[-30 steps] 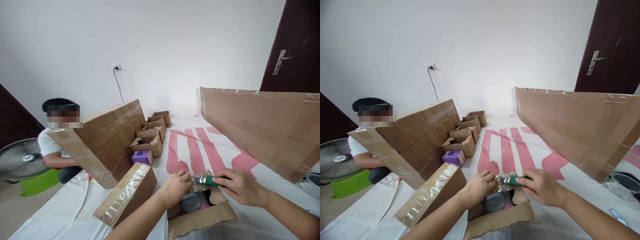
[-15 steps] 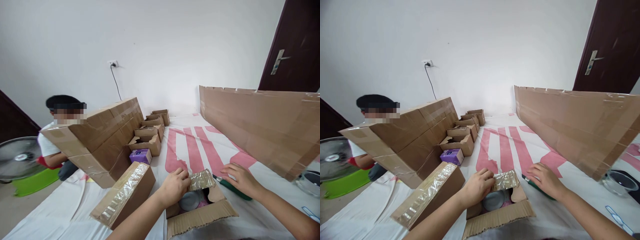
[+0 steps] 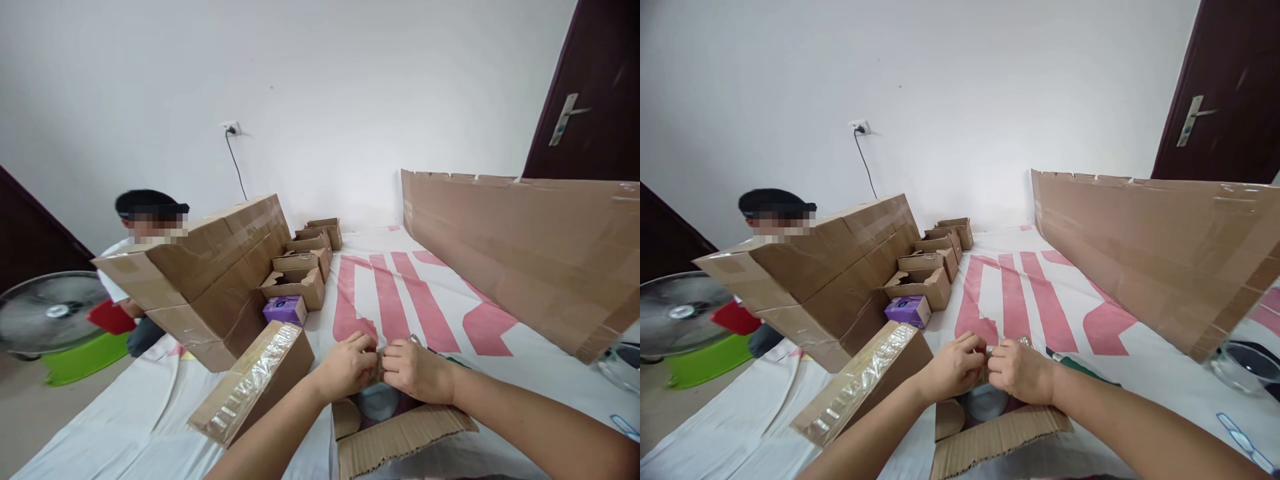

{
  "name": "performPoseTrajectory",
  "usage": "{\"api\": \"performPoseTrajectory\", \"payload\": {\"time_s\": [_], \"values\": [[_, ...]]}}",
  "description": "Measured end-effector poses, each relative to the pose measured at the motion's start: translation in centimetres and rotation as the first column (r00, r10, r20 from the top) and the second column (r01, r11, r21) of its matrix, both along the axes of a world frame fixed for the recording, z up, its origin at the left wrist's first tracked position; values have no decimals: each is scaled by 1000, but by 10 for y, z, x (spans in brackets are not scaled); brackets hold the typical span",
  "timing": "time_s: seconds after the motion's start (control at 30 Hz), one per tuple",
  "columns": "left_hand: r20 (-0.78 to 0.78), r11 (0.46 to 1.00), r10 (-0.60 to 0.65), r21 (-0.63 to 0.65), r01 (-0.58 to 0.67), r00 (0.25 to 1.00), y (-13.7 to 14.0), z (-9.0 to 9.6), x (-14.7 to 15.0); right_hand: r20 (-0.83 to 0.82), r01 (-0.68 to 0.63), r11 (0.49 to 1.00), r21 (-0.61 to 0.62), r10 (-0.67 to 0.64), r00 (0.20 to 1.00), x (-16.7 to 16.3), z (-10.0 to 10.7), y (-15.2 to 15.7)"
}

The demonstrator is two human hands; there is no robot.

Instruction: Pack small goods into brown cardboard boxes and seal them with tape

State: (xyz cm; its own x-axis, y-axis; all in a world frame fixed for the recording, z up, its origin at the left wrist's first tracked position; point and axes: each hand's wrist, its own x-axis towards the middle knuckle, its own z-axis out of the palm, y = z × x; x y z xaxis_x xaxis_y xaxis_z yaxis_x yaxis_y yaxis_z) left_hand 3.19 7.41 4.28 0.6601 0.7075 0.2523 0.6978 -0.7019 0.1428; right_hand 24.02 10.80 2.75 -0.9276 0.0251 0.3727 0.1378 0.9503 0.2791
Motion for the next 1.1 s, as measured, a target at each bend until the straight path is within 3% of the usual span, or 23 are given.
{"api": "performPoseTrajectory", "payload": {"time_s": [0.2, 0.57, 0.8, 0.9, 1.0, 1.1], "values": [[100, 995, -57, -71, 65, 993, 3, 4, -12, 15, 23, 1000, -21, -23, 1000, 0, 0, -1], [263, 987, 18, -159, 25, 965, 14, -11, -19, 34, 46, 998, -39, -45, 998, -1, 2, -1], [274, 988, 75, -153, -33, 959, 1, 13, -30, 36, 60, 996, -71, -57, 998, 0, 2, 1], [181, 998, 4, -64, 8, 983, -9, 21, -25, 33, 45, 995, -86, -42, 999, -1, 1, 3], [23, 993, -114, -21, 115, 993, -12, 17, -16, 4, 38, 993, -111, -38, 999, -1, -1, 3], [80, 992, -64, -106, 72, 995, -9, 8, -16, -16, 45, 991, -123, -47, 999, 0, -3, 2]]}}
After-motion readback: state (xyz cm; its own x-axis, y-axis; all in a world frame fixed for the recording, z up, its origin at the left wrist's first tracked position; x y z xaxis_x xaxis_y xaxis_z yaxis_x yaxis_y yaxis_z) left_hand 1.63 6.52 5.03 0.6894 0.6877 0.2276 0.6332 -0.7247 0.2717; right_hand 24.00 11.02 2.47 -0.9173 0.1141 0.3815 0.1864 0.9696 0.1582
